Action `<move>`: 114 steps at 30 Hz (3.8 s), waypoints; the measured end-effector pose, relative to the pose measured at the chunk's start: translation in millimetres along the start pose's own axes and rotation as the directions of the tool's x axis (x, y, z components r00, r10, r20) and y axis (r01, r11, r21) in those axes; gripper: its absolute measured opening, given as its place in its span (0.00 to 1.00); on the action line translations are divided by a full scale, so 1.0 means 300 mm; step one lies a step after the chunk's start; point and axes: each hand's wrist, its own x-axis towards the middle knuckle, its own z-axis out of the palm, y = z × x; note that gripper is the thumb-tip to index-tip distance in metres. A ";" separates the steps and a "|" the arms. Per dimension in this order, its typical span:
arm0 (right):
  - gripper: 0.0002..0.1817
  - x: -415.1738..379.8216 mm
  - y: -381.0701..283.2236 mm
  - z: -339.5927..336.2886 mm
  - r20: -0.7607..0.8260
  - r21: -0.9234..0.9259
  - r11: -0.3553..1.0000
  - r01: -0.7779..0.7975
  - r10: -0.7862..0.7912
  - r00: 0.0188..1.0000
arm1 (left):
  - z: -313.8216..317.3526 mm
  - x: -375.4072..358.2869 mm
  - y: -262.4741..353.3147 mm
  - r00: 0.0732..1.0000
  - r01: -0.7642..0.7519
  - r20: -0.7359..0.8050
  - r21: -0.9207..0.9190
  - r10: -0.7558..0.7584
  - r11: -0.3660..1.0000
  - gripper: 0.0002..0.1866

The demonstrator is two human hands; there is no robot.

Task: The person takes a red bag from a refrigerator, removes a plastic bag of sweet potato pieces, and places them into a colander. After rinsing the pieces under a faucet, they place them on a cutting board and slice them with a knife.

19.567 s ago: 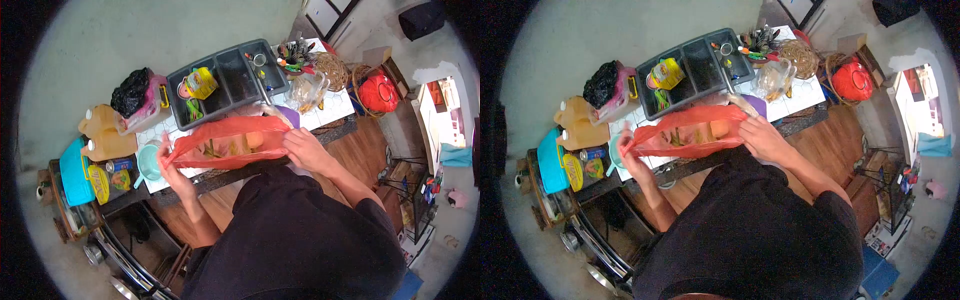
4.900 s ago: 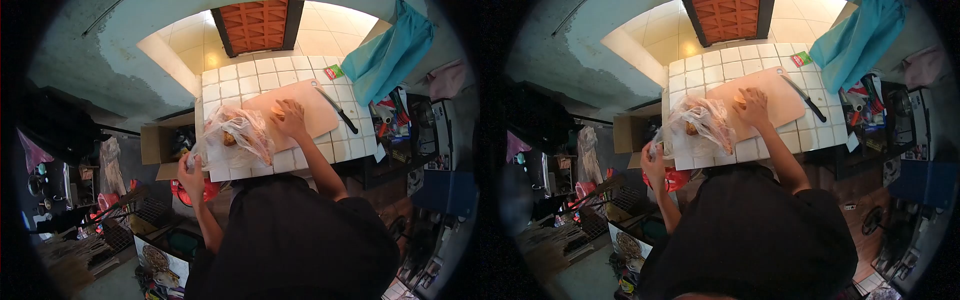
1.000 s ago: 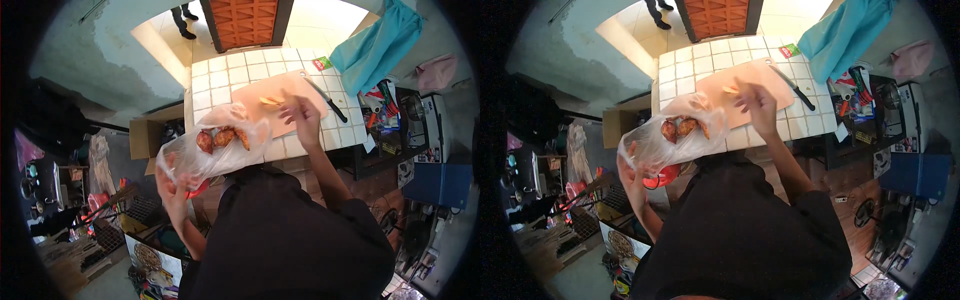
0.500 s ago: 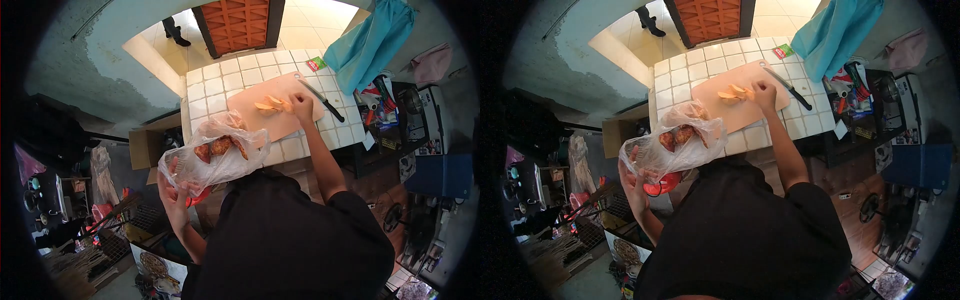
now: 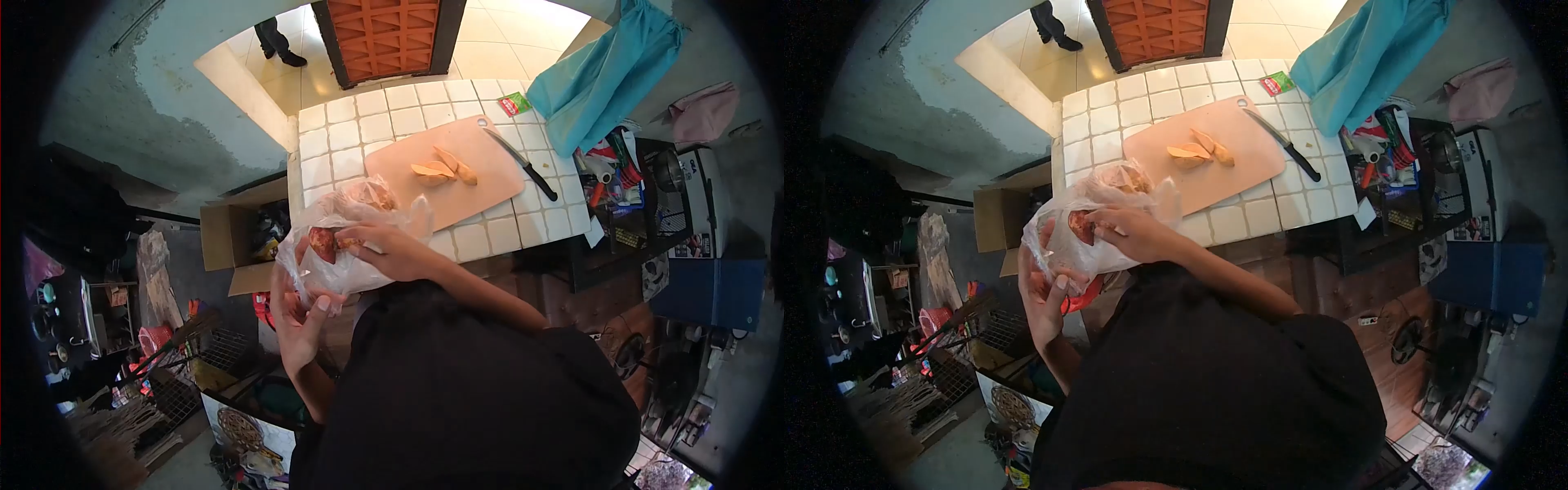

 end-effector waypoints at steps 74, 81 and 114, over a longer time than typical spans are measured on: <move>0.09 -0.053 -0.086 -0.197 -0.197 -0.252 0.963 0.090 -0.142 0.970 | -0.068 -0.010 -0.049 0.994 0.018 -0.107 -0.105 -0.029 0.994 0.39; 0.18 -0.137 0.303 -0.481 -0.464 -0.235 0.749 -0.620 0.474 0.748 | -0.093 -0.011 -0.038 0.992 -0.014 -0.128 -0.105 0.000 0.994 0.37; 0.12 -0.070 0.051 -0.145 -0.648 -0.225 0.966 -0.128 -0.051 0.760 | -0.029 0.015 0.020 0.961 0.075 -0.277 0.331 0.021 0.941 0.15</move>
